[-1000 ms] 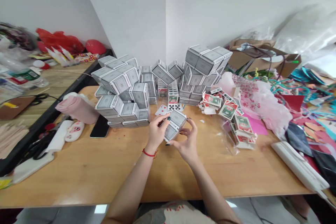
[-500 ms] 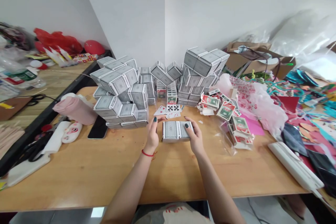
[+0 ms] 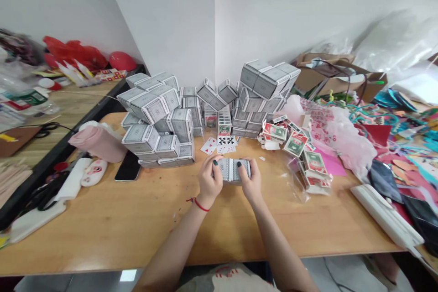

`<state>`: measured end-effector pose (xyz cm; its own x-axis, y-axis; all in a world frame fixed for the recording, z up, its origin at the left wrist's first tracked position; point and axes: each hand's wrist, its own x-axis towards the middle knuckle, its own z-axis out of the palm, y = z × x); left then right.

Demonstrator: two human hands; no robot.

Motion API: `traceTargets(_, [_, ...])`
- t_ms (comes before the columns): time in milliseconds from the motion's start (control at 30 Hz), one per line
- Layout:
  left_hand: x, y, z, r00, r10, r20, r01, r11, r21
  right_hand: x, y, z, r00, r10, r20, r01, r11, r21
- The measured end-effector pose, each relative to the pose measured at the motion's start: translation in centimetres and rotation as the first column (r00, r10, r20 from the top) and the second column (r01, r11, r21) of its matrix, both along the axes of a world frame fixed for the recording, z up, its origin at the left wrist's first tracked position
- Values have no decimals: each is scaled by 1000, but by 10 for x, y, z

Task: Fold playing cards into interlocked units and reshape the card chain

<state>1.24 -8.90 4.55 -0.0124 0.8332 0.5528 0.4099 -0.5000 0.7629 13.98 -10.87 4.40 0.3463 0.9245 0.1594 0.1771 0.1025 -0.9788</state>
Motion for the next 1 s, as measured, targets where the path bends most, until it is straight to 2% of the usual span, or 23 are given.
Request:
traceTargets(100, [-1,1,2,998,-39,-45,39,999,13,3,2,-5,999,-12,36,12,1000,-1])
traceTargets(167, [-3,3,6,984,-153,-89,152,988,-17,8,3,-8,1000,-11,7,11,1000,-6])
traceTargets(233, [-5,5,11,937,-315,-148,308,949,-69,13,3,-10,998,13,-55,-13,1000,-5])
traceTargets(333, [-8,7,16,884,-418,-208,401,908,-120,21,3,-12,987,87,-133,-86,996,8])
traceTargets(433, [-10,9,15,883,-418,-213,400,908,-126,24,3,-11,985,122,-122,-122,993,9])
traceTargets(667, [-10,11,6,893,-422,-157,422,906,-35,23,5,-8,994,103,-26,-102,994,44])
traceTargets(867, [-13,11,0,897,-430,-103,430,903,-22,14,8,-4,991,-39,125,27,995,99])
traceTargets(933, [-16,11,1,899,-428,-95,426,904,-46,15,8,-1,988,-1,155,-16,994,106])
traceTargets(1000, [-19,11,1,909,-410,-69,405,911,-76,17,6,1,974,135,182,-158,980,121])
